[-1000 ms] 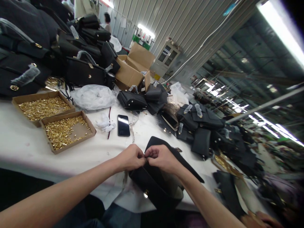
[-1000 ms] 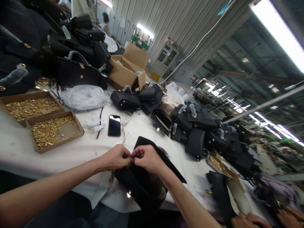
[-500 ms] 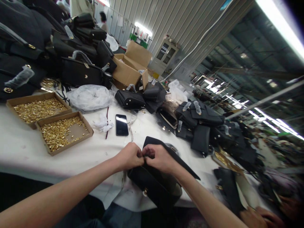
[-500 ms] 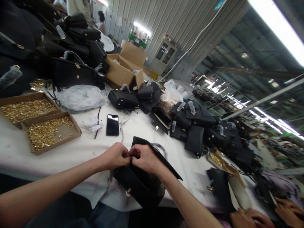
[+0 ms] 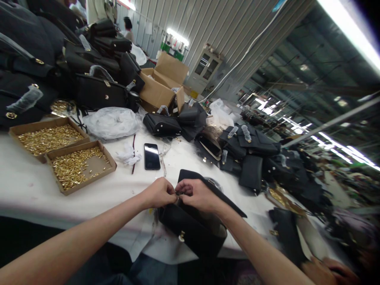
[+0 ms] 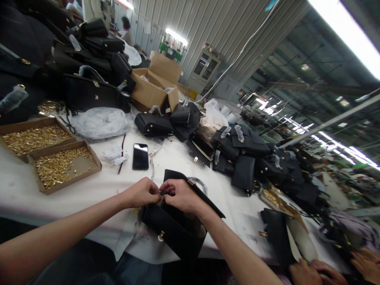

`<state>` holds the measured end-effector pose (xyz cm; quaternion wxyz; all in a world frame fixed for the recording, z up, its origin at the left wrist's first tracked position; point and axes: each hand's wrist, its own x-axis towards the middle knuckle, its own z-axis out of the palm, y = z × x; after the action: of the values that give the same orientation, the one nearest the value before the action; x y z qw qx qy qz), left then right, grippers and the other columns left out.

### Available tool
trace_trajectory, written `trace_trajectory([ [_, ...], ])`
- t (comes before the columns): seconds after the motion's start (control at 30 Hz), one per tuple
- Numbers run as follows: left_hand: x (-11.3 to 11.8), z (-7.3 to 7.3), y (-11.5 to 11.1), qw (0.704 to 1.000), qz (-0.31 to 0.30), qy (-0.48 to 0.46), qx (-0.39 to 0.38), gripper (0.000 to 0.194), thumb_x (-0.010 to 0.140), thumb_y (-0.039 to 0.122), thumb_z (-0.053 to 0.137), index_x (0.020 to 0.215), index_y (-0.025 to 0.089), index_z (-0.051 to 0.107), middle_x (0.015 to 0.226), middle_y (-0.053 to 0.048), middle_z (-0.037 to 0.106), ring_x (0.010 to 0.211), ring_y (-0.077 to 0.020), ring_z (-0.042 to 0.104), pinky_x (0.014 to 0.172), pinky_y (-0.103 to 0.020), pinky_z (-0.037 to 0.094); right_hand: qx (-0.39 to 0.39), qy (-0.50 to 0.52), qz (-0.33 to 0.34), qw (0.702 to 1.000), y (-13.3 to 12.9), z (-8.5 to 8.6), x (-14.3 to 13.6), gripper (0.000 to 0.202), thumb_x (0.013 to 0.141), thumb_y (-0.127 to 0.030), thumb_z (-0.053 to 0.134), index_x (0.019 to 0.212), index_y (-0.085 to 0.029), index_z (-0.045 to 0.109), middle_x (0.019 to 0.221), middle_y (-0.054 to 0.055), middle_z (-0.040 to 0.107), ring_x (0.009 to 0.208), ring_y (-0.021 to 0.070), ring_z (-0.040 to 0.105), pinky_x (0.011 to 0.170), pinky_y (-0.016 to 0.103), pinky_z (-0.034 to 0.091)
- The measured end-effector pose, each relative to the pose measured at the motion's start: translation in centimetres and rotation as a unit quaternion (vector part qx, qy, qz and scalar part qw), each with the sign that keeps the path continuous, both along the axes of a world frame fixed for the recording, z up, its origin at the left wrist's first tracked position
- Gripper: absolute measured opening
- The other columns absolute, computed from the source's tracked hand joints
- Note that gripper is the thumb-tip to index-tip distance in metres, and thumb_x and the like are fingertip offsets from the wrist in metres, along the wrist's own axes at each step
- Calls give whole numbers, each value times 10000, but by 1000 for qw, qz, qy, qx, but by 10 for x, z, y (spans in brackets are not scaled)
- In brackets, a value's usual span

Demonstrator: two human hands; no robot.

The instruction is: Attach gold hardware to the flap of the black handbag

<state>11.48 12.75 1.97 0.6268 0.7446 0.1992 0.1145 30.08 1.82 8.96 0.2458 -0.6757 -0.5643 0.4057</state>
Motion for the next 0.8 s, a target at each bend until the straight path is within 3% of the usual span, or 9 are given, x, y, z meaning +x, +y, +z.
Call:
trace_trajectory([
  [0.3, 2, 1, -5, 998, 19, -11, 53, 208, 752, 278, 622, 597, 142, 644, 529, 53, 395, 552, -106, 403, 508, -268, 238, -9, -1, 14, 1000, 2, 0, 3, 353, 738, -113, 709, 1071, -154, 817, 936, 54, 817, 827, 194, 742, 697, 262, 557],
  [0.53, -4, 7, -4, 997, 0, -15, 69, 277, 821, 320, 651, 613, 136, 658, 546, 58, 365, 565, -102, 363, 516, -278, 217, -5, -8, 1, 1000, 1, 1, 0, 368, 720, -105, 716, 1073, -146, 811, 922, 48, 806, 813, 176, 719, 703, 250, 548],
  [0.8, 0, 4, -3, 998, -20, -17, 60, 268, 819, 338, 667, 653, 130, 694, 562, 60, 424, 571, -102, 384, 514, -271, 231, -12, 0, -5, 1000, -1, -1, 6, 353, 719, -133, 740, 1064, -136, 811, 898, 47, 803, 797, 174, 715, 686, 247, 546],
])
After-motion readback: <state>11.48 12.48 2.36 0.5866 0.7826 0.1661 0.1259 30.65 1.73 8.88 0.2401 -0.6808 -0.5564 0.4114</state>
